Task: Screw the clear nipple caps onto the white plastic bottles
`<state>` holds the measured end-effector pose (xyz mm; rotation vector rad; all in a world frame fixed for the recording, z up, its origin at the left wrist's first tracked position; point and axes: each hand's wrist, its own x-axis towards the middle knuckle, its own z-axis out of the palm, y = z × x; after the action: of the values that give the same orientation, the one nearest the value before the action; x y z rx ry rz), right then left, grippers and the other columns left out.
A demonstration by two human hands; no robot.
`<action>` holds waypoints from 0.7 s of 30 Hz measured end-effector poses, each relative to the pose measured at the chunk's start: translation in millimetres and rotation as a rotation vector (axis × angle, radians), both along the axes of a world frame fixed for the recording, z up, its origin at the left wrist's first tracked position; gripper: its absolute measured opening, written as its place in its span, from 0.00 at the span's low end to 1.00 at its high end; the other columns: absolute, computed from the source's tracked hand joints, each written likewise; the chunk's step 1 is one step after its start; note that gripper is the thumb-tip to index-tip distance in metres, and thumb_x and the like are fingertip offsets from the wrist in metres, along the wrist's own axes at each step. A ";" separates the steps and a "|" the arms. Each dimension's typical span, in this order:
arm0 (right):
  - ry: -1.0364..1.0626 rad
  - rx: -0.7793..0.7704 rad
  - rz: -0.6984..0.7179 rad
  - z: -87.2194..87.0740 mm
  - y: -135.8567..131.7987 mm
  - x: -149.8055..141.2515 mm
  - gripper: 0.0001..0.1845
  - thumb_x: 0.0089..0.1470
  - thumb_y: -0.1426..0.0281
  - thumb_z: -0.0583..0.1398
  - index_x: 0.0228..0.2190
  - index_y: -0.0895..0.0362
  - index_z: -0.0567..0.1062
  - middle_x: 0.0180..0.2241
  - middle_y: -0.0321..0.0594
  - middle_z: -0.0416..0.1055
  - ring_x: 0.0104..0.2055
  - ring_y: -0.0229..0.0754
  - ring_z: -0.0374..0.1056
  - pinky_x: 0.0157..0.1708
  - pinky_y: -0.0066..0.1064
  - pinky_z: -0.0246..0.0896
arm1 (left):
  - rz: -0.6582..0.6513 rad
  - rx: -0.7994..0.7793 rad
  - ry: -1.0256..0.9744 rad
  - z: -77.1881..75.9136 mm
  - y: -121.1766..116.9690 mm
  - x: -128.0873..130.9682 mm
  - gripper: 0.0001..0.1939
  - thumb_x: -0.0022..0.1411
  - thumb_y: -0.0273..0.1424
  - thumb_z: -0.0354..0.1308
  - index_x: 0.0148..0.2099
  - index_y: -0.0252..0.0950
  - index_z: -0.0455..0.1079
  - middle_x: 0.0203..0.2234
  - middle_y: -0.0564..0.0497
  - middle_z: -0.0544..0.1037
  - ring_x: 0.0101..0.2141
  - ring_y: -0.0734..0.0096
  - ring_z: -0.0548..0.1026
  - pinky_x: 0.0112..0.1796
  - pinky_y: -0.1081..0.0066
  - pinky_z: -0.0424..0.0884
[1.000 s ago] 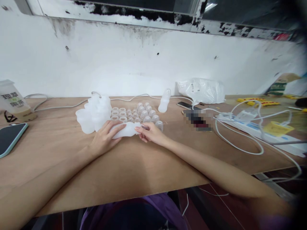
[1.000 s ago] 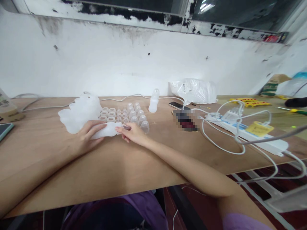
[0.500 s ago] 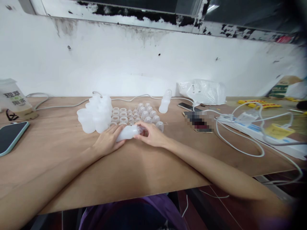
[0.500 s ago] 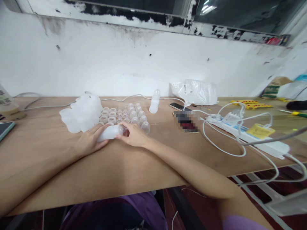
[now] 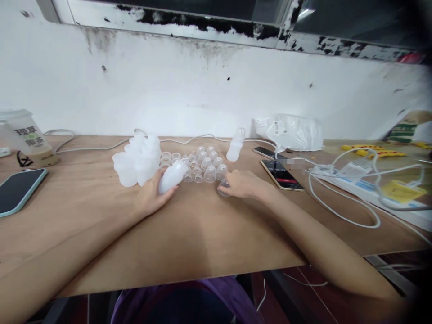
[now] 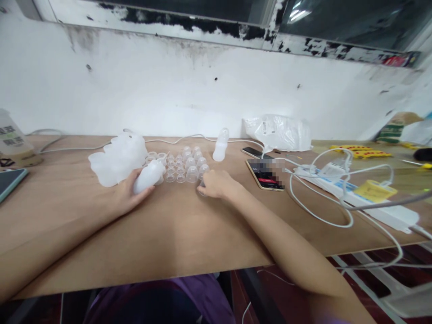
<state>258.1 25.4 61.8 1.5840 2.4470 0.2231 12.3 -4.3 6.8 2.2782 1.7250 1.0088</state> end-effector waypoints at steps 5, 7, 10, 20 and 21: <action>0.279 -0.047 0.219 -16.9 -2.6 -13.8 0.23 0.49 0.53 0.49 0.37 0.59 0.66 0.28 0.45 0.69 0.27 0.43 0.65 0.23 0.29 0.52 | -0.012 -0.002 -0.009 0.0 -0.4 -0.2 0.27 0.53 0.44 0.47 0.51 0.35 0.52 0.42 0.46 0.69 0.39 0.60 0.70 0.37 0.67 0.66; 0.490 -0.066 0.296 -30.5 -2.9 -23.2 0.22 0.49 0.54 0.49 0.37 0.58 0.64 0.25 0.40 0.67 0.25 0.39 0.63 0.24 0.28 0.52 | -0.012 0.003 -0.018 -1.6 0.7 -0.9 0.27 0.52 0.44 0.47 0.51 0.37 0.52 0.42 0.47 0.69 0.40 0.60 0.70 0.37 0.66 0.66; 0.923 -0.201 0.305 -51.0 -0.9 -37.0 0.18 0.51 0.56 0.49 0.38 0.56 0.62 0.21 0.34 0.63 0.23 0.35 0.61 0.24 0.26 0.53 | -0.035 0.014 -0.029 -3.6 2.2 -2.3 0.27 0.53 0.44 0.48 0.51 0.37 0.51 0.43 0.47 0.68 0.41 0.62 0.69 0.38 0.66 0.65; 1.997 -0.729 0.040 -61.5 16.0 -42.6 0.15 0.50 0.63 0.53 0.40 0.51 0.56 0.33 0.36 0.61 0.24 0.32 0.65 0.12 0.20 0.53 | 0.010 -0.061 0.016 -2.1 1.8 -3.0 0.27 0.52 0.45 0.47 0.52 0.38 0.52 0.41 0.47 0.70 0.39 0.60 0.70 0.37 0.66 0.66; 2.001 -0.731 0.037 -61.4 16.1 -42.4 0.15 0.50 0.63 0.53 0.40 0.51 0.57 0.33 0.36 0.61 0.24 0.32 0.65 0.12 0.20 0.53 | 0.016 -0.068 0.025 -1.7 1.5 -2.9 0.27 0.52 0.45 0.47 0.52 0.38 0.52 0.41 0.47 0.70 0.39 0.60 0.70 0.36 0.65 0.66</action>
<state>215.7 41.5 0.4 1.2967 2.4438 -3.0548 9.4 -2.9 5.2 2.2483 1.7611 0.9132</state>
